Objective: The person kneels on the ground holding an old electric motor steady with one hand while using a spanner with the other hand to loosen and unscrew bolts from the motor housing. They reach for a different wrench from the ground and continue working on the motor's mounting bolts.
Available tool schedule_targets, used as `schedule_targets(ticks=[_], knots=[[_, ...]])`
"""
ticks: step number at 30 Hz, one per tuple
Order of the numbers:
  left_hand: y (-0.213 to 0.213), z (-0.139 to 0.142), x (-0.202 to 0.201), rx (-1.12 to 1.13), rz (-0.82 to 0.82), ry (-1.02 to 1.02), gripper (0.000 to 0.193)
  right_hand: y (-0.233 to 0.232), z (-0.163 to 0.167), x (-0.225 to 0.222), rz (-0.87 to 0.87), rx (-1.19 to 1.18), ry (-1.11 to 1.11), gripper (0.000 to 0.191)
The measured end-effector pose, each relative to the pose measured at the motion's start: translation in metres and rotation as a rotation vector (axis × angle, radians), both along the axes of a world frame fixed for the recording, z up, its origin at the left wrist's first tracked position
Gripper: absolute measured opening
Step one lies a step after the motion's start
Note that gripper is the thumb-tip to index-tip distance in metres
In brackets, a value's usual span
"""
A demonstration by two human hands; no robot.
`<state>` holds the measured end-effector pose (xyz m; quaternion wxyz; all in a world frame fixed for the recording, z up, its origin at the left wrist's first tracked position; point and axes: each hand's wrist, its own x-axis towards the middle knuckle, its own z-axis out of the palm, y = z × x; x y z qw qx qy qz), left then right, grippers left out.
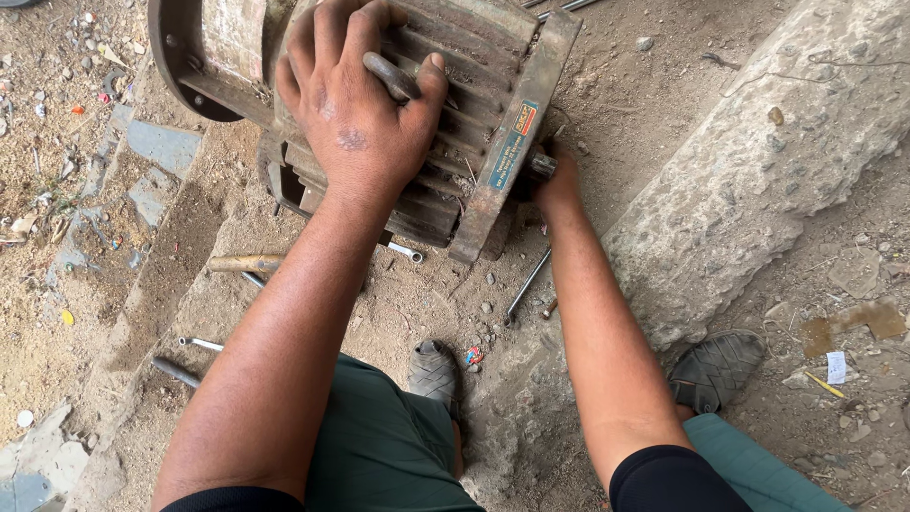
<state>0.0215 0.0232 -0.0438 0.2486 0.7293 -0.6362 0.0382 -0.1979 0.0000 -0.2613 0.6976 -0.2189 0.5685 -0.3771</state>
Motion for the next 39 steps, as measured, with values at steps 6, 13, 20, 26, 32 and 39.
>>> schedule_targets(ticks=[6,13,20,26,32,39], knots=[[-0.001,-0.001,0.001,-0.013,-0.011,-0.010,0.045,0.001,-0.001,-0.007,0.198,-0.007,0.193,0.037],[0.001,-0.001,0.001,-0.028,-0.025,-0.002,0.043,0.015,-0.003,-0.018,0.273,-0.096,0.316,0.043],[0.000,0.002,-0.001,-0.014,-0.014,0.006,0.042,0.041,0.001,-0.026,0.307,-0.078,0.387,0.033],[-0.001,0.004,-0.001,-0.023,-0.006,0.009,0.043,0.077,-0.002,-0.024,0.169,-0.573,0.314,0.030],[0.000,0.001,-0.001,-0.030,-0.008,0.008,0.043,0.080,0.008,-0.018,0.124,-0.587,0.406,0.027],[0.000,0.001,-0.001,-0.052,-0.011,0.012,0.042,0.103,0.034,-0.007,0.254,-0.538,0.253,0.015]])
